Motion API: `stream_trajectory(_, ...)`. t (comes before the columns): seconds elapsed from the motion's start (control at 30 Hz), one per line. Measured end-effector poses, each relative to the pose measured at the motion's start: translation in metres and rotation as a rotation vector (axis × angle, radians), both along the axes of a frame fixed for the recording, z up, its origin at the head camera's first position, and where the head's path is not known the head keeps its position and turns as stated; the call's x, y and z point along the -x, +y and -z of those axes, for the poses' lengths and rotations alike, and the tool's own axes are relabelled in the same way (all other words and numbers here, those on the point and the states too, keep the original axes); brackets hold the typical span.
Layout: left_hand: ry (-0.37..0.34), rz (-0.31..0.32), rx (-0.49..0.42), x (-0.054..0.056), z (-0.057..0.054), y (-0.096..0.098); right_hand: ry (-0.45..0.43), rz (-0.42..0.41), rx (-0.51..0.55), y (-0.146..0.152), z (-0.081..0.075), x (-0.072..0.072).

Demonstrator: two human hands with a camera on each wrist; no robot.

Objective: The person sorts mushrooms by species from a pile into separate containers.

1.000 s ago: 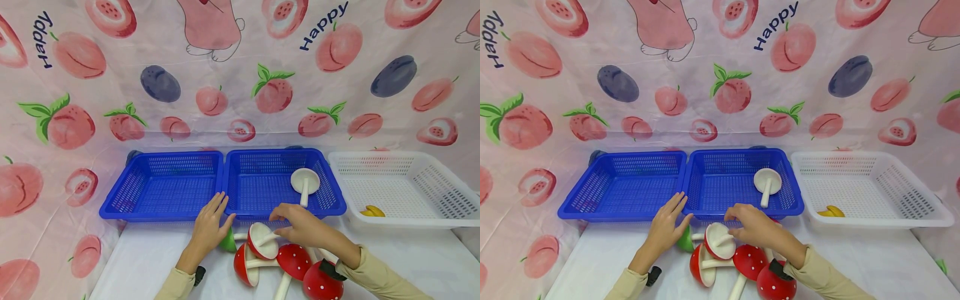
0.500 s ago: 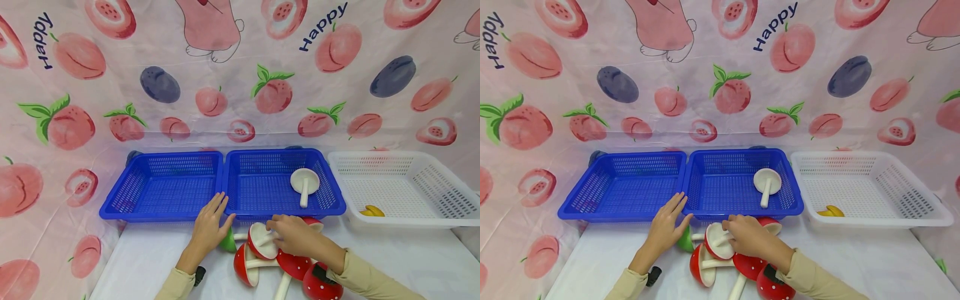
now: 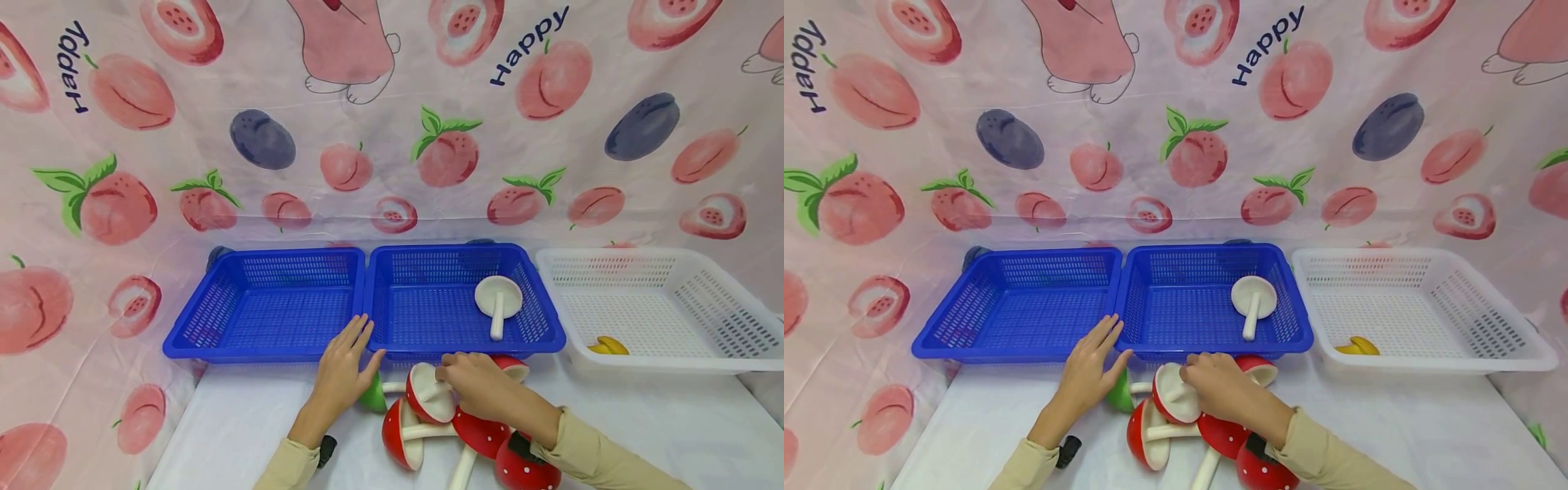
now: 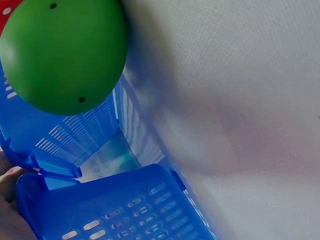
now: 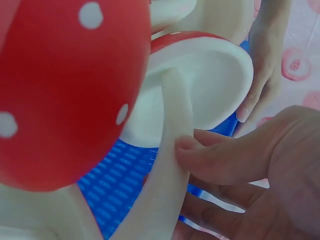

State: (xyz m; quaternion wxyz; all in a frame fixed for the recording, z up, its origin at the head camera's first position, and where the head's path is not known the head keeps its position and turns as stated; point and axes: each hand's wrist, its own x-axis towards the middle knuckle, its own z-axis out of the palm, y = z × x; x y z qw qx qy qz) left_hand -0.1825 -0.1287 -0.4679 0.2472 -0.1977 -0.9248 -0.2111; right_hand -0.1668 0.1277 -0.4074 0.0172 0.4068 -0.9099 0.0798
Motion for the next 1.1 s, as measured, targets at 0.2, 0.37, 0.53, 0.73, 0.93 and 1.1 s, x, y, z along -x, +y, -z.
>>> stream_trajectory(0.2, 0.007, 0.003, -0.005, 0.001, 0.0, 0.001, -0.044, 0.032, 0.059, 0.006, -0.005, -0.002)
stream_trajectory(0.37, 0.006, 0.005, -0.003, 0.001, 0.0, 0.001, -0.077, 0.045, 0.126, 0.01, -0.011, -0.004)
stream_trajectory(0.53, 0.011, 0.003, -0.007, 0.001, 0.0, 0.001, -0.089, 0.041, 0.187, 0.013, -0.02, -0.005)
stream_trajectory(0.73, 0.013, 0.008, -0.013, 0.001, 0.001, 0.001, -0.09, 0.057, 0.236, 0.016, -0.029, -0.003)
stream_trajectory(0.93, 0.009, 0.008, -0.012, 0.0, 0.001, 0.001, -0.045, 0.054, 0.268, 0.018, -0.032, 0.002)
stream_trajectory(1.1, 0.019, 0.009, -0.01, 0.001, 0.001, 0.0, -0.062, 0.078, 0.293, 0.018, -0.036, 0.004)
